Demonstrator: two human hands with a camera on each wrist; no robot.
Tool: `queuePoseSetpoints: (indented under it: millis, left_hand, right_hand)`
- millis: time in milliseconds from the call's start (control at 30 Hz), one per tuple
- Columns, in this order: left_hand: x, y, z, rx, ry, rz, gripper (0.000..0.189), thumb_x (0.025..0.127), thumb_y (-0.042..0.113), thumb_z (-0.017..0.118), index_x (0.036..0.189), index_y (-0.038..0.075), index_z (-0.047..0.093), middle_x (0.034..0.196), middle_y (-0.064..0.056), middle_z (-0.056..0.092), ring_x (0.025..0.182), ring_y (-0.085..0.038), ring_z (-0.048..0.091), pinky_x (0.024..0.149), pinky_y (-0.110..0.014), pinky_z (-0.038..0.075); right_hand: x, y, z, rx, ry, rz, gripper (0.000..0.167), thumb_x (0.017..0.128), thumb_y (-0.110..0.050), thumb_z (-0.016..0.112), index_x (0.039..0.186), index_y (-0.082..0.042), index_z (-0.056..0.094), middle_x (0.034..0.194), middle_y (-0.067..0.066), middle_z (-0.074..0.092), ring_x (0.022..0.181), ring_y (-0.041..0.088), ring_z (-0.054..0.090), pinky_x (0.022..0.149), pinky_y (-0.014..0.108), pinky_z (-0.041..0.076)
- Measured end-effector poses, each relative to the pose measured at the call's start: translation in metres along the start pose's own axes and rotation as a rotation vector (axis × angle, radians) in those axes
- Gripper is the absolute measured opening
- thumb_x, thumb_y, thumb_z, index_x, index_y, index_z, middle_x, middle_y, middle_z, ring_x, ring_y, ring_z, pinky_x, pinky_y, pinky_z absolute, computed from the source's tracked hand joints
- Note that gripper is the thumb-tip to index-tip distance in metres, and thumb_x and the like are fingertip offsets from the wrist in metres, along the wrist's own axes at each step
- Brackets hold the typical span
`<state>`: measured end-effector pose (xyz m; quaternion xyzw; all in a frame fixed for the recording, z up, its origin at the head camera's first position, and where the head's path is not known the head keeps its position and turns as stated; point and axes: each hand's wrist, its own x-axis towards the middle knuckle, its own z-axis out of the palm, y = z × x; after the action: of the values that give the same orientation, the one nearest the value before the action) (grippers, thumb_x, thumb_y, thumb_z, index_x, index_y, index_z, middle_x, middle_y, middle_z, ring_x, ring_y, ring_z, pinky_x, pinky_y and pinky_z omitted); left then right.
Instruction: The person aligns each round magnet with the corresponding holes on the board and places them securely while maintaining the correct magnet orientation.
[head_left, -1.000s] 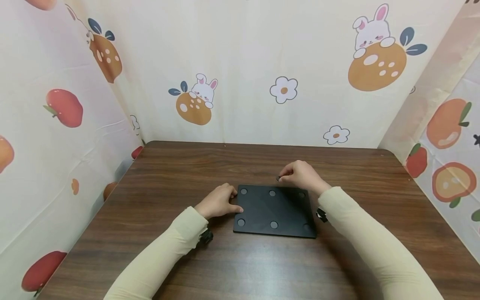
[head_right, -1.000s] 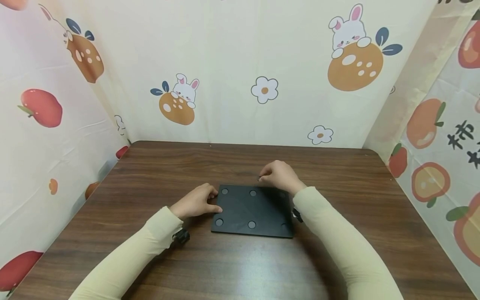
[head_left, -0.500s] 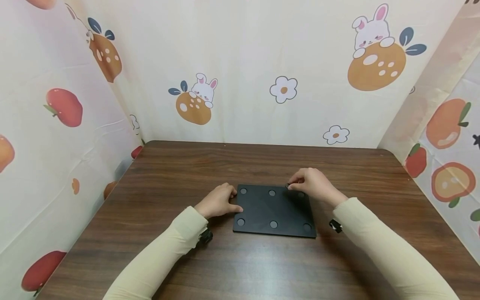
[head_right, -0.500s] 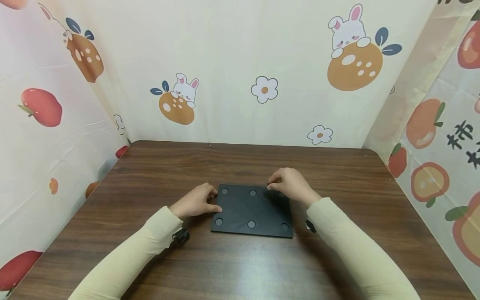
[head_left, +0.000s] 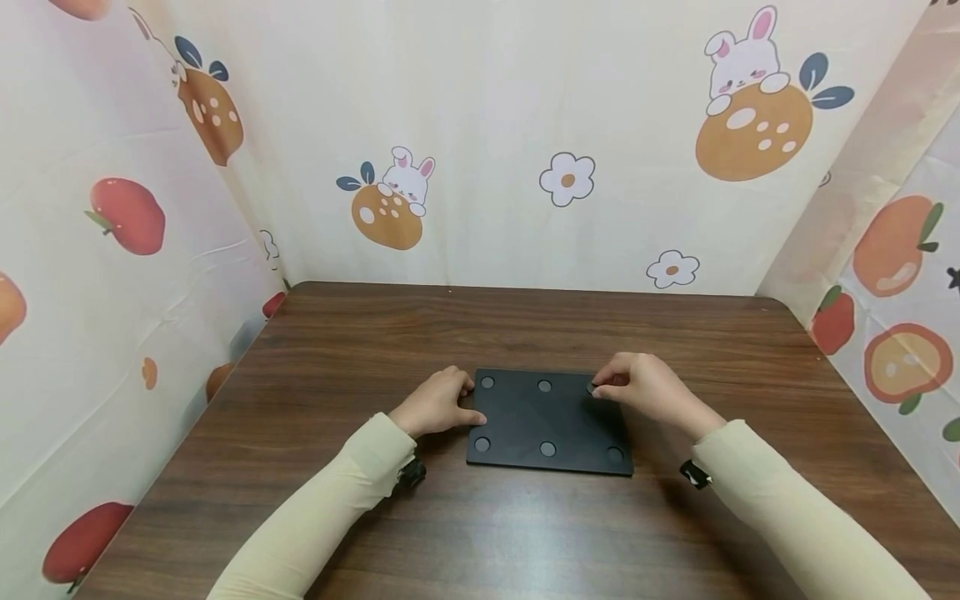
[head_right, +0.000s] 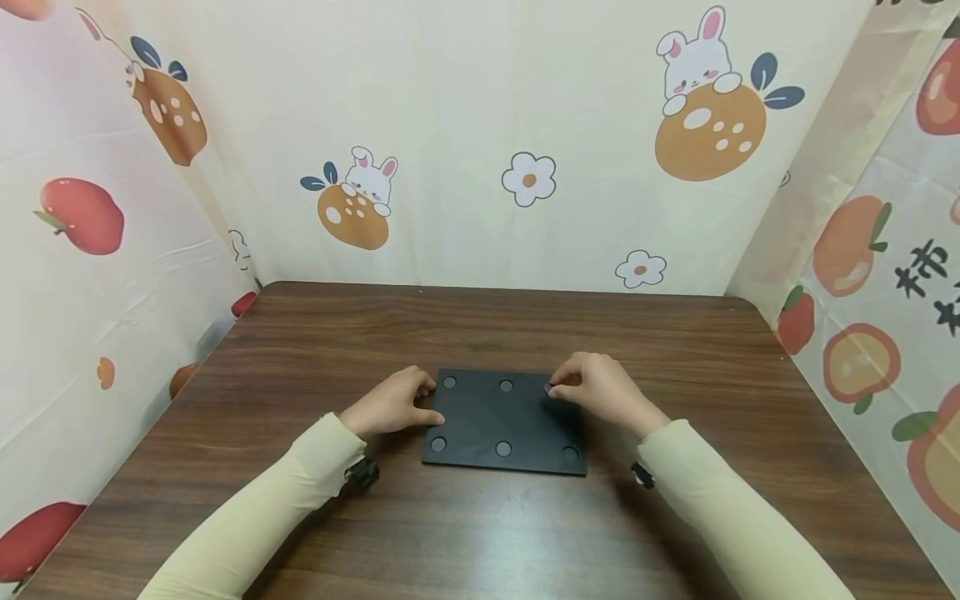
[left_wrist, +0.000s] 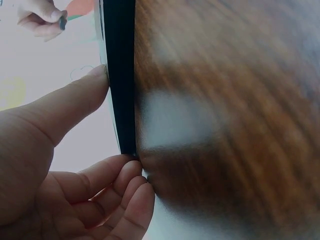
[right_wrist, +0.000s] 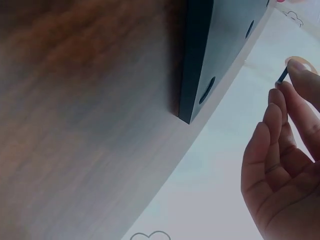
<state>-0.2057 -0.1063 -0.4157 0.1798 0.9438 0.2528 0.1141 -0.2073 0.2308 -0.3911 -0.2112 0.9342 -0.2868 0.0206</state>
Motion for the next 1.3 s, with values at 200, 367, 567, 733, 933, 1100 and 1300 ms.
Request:
queuePoseSetpoints:
  millis: [200,367,567,733,933,1100,1300]
  left_hand:
    - [0.001,0.0,0.0,0.004,0.002,0.001,0.056,0.079,0.035,0.082,0.119,0.0,0.063,0.115,-0.011,0.06,0.102,-0.023,0.056,0.092,-0.038,0.049]
    - [0.0,0.0,0.0,0.007,0.001,0.0,0.057,0.079,0.036,0.082,0.119,0.0,0.063,0.115,-0.011,0.06,0.102,-0.023,0.056,0.092,-0.039,0.049]
    - [0.0,0.001,0.0,0.005,-0.001,-0.001,0.057,0.079,0.036,0.082,0.12,0.001,0.063,0.115,-0.011,0.06,0.102,-0.023,0.056,0.092,-0.038,0.049]
    - [0.001,0.0,0.0,0.006,-0.002,-0.001,0.057,0.079,0.037,0.082,0.12,0.001,0.063,0.114,-0.01,0.06,0.101,-0.022,0.057,0.091,-0.038,0.05]
    - [0.001,0.0,0.0,0.005,-0.001,-0.003,0.057,0.079,0.037,0.082,0.12,0.001,0.063,0.115,-0.01,0.06,0.102,-0.023,0.056,0.092,-0.039,0.049]
    - [0.0,0.001,-0.001,0.005,-0.003,-0.004,0.057,0.08,0.036,0.082,0.12,0.0,0.063,0.116,-0.011,0.06,0.103,-0.023,0.056,0.092,-0.039,0.049]
    - [0.001,0.001,0.0,0.012,-0.005,-0.004,0.058,0.08,0.036,0.081,0.121,0.0,0.063,0.115,-0.011,0.06,0.103,-0.023,0.057,0.093,-0.039,0.049]
  right_hand:
    - [-0.015,0.0,0.001,0.003,-0.017,0.042,0.011,0.083,-0.024,0.078,0.094,-0.02,0.077,0.088,-0.01,0.068,0.075,0.007,0.058,0.065,0.023,0.048]
    - [-0.027,0.001,0.004,-0.012,-0.035,0.038,0.009,0.084,-0.024,0.078,0.092,-0.023,0.077,0.088,-0.011,0.066,0.074,0.005,0.057,0.064,0.022,0.048]
    - [-0.039,0.004,0.008,-0.037,-0.036,0.024,0.007,0.082,-0.023,0.079,0.089,-0.025,0.077,0.083,-0.014,0.063,0.071,0.0,0.054,0.063,0.021,0.046]
    - [-0.046,0.001,0.009,-0.025,-0.055,0.038,0.007,0.082,-0.024,0.079,0.088,-0.027,0.077,0.084,-0.015,0.063,0.072,0.0,0.054,0.063,0.021,0.045]
    - [-0.051,0.0,0.009,-0.051,-0.088,0.034,0.008,0.082,-0.023,0.079,0.087,-0.028,0.077,0.085,-0.015,0.063,0.074,-0.001,0.056,0.064,0.022,0.046]
    - [-0.054,0.0,0.01,-0.094,-0.119,0.025,0.008,0.081,-0.023,0.08,0.087,-0.029,0.076,0.085,-0.016,0.062,0.075,-0.002,0.057,0.064,0.022,0.047]
    - [-0.057,-0.002,0.011,-0.111,-0.153,0.026,0.009,0.08,-0.024,0.08,0.086,-0.03,0.075,0.085,-0.016,0.061,0.073,-0.002,0.055,0.063,0.022,0.046]
